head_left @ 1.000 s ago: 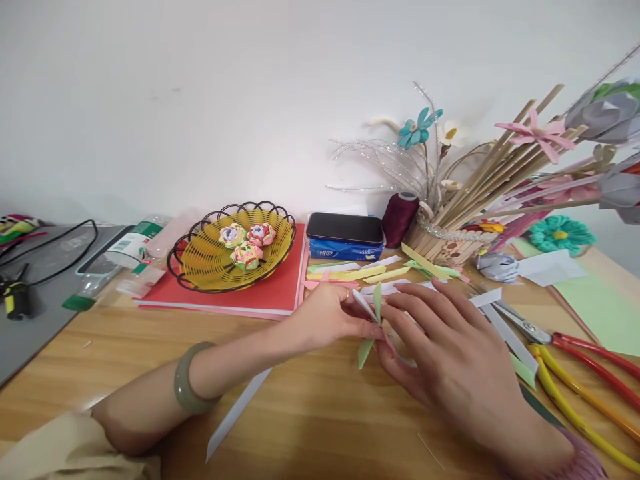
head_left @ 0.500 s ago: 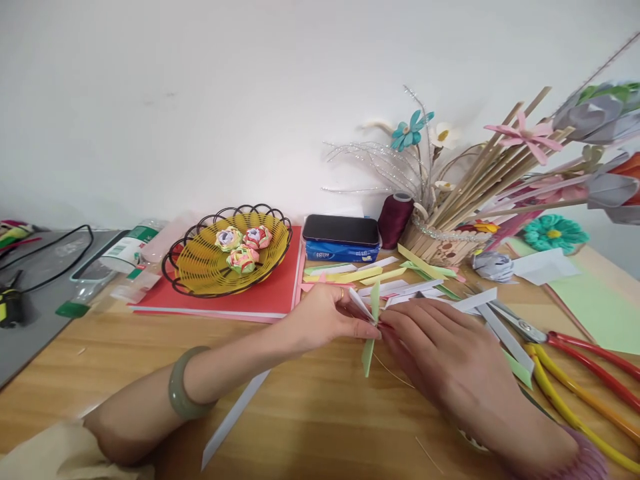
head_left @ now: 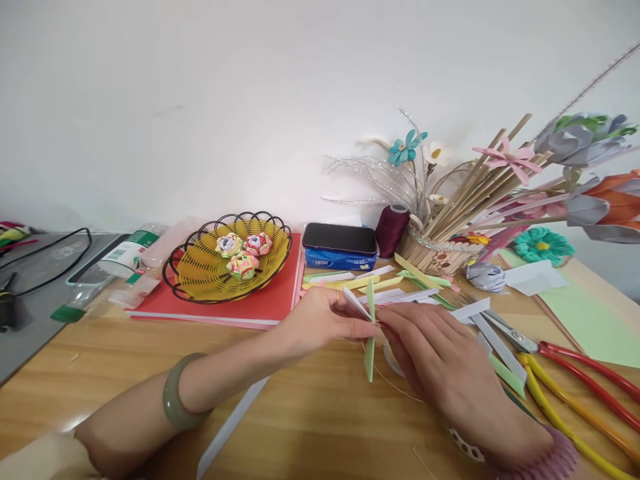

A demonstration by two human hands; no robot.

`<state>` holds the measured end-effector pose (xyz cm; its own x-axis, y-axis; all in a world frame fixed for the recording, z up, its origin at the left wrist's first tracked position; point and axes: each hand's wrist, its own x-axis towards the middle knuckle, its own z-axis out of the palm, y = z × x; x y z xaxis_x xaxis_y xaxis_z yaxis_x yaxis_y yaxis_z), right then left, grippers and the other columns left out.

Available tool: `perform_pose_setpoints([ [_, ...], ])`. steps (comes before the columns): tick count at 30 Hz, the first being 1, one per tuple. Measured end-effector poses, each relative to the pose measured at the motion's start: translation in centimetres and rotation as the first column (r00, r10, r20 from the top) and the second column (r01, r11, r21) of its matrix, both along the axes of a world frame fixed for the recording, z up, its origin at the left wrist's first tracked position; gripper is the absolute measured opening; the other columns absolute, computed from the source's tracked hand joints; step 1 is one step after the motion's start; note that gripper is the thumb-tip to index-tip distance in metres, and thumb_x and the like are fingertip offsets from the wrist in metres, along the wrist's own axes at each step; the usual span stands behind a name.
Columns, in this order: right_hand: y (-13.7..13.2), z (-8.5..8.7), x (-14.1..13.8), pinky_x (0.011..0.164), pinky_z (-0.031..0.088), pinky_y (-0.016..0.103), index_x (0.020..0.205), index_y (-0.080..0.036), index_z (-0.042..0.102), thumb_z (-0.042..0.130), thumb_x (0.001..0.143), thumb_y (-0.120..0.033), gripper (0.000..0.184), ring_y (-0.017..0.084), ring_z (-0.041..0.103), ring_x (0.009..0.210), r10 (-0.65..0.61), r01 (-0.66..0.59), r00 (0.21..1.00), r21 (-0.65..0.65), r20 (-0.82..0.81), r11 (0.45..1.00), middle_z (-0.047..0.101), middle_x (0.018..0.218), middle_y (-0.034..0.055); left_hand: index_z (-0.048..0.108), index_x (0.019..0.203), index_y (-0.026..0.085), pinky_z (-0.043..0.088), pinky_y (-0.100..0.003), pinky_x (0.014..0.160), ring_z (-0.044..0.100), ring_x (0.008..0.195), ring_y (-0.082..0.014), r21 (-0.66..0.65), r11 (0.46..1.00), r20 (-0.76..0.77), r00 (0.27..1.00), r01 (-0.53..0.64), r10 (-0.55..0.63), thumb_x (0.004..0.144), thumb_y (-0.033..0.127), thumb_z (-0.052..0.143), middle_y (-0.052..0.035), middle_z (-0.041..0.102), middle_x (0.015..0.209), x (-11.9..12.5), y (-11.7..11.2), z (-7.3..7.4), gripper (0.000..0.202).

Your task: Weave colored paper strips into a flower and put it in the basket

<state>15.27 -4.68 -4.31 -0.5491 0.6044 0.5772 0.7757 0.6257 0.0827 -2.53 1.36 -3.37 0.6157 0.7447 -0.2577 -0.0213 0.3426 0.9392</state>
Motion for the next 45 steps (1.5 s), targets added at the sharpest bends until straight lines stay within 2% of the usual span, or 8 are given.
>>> perform_pose_setpoints([
  [10, -0.4, 0.3, 0.4, 0.058, 0.047, 0.026, 0.099, -0.017, 0.056, 0.048, 0.089, -0.013, 0.013, 0.014, 0.060, 0.067, -0.020, 0.003, 0.977, -0.083, -0.211, 0.997, 0.065, 0.077, 0.0043, 0.069, 0.071, 0.013, 0.048, -0.027, 0.070, 0.059, 0.067, -0.0116, -0.025, 0.999, 0.017, 1.000, 0.023, -0.023, 0.056, 0.020, 0.076, -0.0007, 0.067, 0.070, -0.3, 0.1, 0.5, 0.018],
  [14, -0.1, 0.7, 0.5, 0.064, 0.051, 0.025, 0.105, -0.019, 0.053, 0.046, 0.091, -0.020, 0.015, 0.015, 0.065, 0.076, -0.012, -0.031, 0.967, -0.162, -0.254, 0.986, 0.068, 0.089, 0.0051, 0.069, 0.070, 0.012, 0.048, -0.025, 0.067, 0.058, 0.063, -0.0102, -0.013, 1.000, 0.000, 1.000, 0.020, -0.020, 0.057, 0.022, 0.077, -0.0002, 0.066, 0.066, -0.4, 0.4, 0.4, 0.018],
  [20, 0.4, 0.4, 1.0, 0.060, 0.051, 0.024, 0.108, -0.019, 0.052, 0.050, 0.090, -0.026, 0.019, 0.015, 0.066, 0.071, -0.023, 0.004, 0.973, -0.083, -0.231, 0.997, 0.070, 0.088, 0.0054, 0.069, 0.067, 0.012, 0.047, -0.024, 0.064, 0.056, 0.059, -0.0087, -0.005, 1.000, -0.005, 1.000, -0.012, 0.012, 0.056, 0.025, 0.078, 0.0002, 0.064, 0.062, -0.7, 1.0, 0.3, 0.019],
  [29, -0.2, 1.3, 0.6, 0.043, 0.039, 0.022, 0.077, -0.020, 0.055, 0.044, 0.091, -0.020, 0.018, 0.010, 0.053, 0.045, -0.044, -0.004, 0.956, -0.165, -0.289, 0.986, 0.059, 0.056, -0.0021, 0.069, 0.074, 0.012, 0.049, -0.023, 0.066, 0.059, 0.067, -0.0094, 0.041, 0.997, -0.008, 0.998, 0.063, -0.063, 0.060, 0.025, 0.076, -0.0023, 0.067, 0.073, -0.8, 1.0, 0.3, 0.021],
  [33, 0.1, 1.3, 0.6, 0.046, 0.045, 0.020, 0.089, -0.020, 0.059, 0.050, 0.089, -0.027, 0.012, 0.011, 0.060, 0.052, -0.099, 0.013, 0.936, -0.247, -0.339, 0.969, 0.066, 0.067, -0.0004, 0.066, 0.089, 0.012, 0.049, -0.023, 0.067, 0.061, 0.070, -0.0110, 0.060, 0.998, -0.026, 0.999, 0.020, -0.018, 0.060, 0.019, 0.075, -0.0038, 0.068, 0.079, -0.8, 1.1, 0.6, 0.031],
  [38, 0.2, 1.3, 1.1, 0.059, 0.055, 0.028, 0.111, -0.020, 0.055, 0.054, 0.083, -0.045, 0.038, 0.017, 0.068, 0.069, -0.124, -0.018, 0.918, -0.351, -0.377, 0.936, 0.071, 0.086, 0.0039, 0.063, 0.089, 0.012, 0.049, -0.021, 0.060, 0.059, 0.063, -0.0093, 0.103, 0.995, -0.118, 0.993, -0.018, 0.030, 0.064, 0.015, 0.070, -0.0028, 0.067, 0.076, -0.8, 1.1, 1.7, 0.026],
  [42, 0.1, 1.6, 1.4, 0.066, 0.056, 0.030, 0.111, -0.025, 0.058, 0.042, 0.092, -0.034, 0.026, 0.019, 0.068, 0.081, -0.213, -0.009, 0.843, -0.409, -0.494, 0.912, 0.071, 0.095, 0.0047, 0.063, 0.081, 0.013, 0.047, -0.020, 0.064, 0.056, 0.062, -0.0073, 0.095, 0.995, -0.054, 0.999, 0.002, 0.003, 0.064, 0.014, 0.069, 0.0000, 0.064, 0.073, -0.9, 1.1, 1.7, 0.017],
  [45, 0.2, 1.8, 1.1, 0.066, 0.056, 0.029, 0.109, -0.024, 0.059, 0.049, 0.088, -0.033, 0.024, 0.019, 0.068, 0.081, -0.218, -0.058, 0.820, -0.456, -0.529, 0.888, 0.071, 0.096, 0.0046, 0.064, 0.079, 0.013, 0.043, -0.021, 0.066, 0.057, 0.069, -0.0098, 0.049, 0.997, 0.001, 0.999, 0.054, -0.054, 0.062, 0.015, 0.070, -0.0012, 0.063, 0.074, -0.9, 1.1, 1.2, 0.019],
])
